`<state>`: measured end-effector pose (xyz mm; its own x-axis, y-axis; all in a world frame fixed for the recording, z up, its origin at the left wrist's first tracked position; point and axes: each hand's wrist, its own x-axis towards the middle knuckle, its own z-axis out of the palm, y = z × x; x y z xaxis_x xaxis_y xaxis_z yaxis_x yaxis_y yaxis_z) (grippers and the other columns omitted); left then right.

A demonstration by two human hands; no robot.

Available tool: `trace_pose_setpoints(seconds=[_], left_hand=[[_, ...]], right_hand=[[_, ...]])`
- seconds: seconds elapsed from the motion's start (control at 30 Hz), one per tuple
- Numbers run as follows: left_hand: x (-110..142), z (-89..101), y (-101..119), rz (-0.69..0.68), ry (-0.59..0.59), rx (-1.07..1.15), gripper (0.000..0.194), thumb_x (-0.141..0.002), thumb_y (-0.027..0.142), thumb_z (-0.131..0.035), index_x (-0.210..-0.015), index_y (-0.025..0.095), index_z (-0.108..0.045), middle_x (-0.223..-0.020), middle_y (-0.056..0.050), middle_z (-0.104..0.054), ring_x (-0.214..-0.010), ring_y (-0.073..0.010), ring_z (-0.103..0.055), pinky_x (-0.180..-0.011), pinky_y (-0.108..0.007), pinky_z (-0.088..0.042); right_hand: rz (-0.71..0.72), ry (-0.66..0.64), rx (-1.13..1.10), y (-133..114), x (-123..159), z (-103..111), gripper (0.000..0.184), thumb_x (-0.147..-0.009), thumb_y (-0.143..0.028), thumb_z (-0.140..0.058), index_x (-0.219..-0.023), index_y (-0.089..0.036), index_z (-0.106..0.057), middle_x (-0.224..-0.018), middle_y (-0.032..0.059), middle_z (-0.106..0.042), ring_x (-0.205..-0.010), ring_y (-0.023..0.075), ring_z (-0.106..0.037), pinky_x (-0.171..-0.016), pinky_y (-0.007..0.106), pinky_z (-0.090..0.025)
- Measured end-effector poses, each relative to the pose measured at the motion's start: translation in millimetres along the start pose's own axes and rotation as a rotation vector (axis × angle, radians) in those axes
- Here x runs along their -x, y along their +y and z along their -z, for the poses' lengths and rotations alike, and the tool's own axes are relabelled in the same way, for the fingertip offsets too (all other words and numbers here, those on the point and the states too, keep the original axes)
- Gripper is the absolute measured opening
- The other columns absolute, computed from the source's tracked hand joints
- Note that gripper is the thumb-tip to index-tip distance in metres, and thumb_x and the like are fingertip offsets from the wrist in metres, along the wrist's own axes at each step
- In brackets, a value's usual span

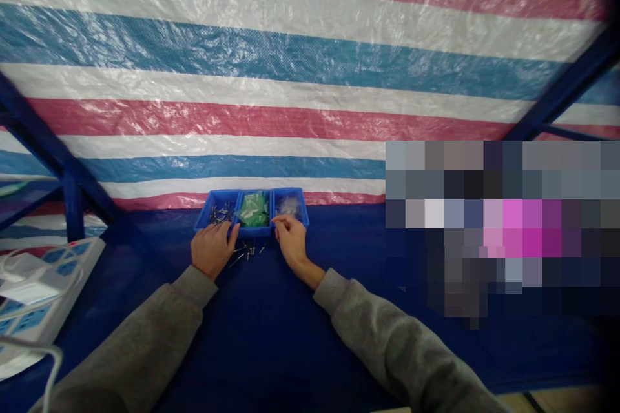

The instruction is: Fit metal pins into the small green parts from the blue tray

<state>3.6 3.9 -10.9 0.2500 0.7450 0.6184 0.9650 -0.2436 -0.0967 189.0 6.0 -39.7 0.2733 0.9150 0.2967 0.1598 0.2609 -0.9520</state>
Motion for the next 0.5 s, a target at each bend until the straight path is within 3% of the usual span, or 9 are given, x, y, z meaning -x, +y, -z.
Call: trace_pose_setpoints(seconds=[0.2,0.37,0.5], left_hand=[[1,-0.7,-5,0.055,0.040,0.009,0.035,-0.088,0.045,-0.041,-0.104,0.020,-0.059,-0.070,-0.005,-0.067,-0.064,-0.0193,-0.061,-0.060,-0.028,-0.034],[3,-0.8,-6,0.029,0.055,0.037,0.033,-0.088,0.043,-0.043,-0.104,0.019,-0.058,-0.071,-0.005,-0.067,-0.064,-0.0186,-0.061,-0.064,-0.029,-0.034],[7,-4.5,-9,0.015,0.061,0.085,0.028,-0.088,0.041,-0.044,-0.097,0.020,-0.060,-0.066,-0.003,-0.065,-0.061,-0.0171,-0.059,-0.061,-0.028,-0.034]], right_hand=[[0.087,-0.039,0.103,2,10,-1,0.024,-0.083,-0.024,-0.041,-0.086,-0.018,-0.064,-0.058,-0.0038,-0.056,-0.054,0.0111,-0.053,-0.054,0.021,-0.039],[0.271,-0.142,0.342,-5,18,1,0.022,-0.085,-0.019,-0.042,-0.091,-0.018,-0.063,-0.079,0.0007,-0.064,-0.072,0.0131,-0.059,-0.071,0.024,-0.044],[0.385,-0.317,0.626,-13,25,2,0.024,-0.087,-0.020,-0.044,-0.104,-0.020,-0.061,-0.098,0.0039,-0.063,-0.084,0.0143,-0.060,-0.076,0.024,-0.045]])
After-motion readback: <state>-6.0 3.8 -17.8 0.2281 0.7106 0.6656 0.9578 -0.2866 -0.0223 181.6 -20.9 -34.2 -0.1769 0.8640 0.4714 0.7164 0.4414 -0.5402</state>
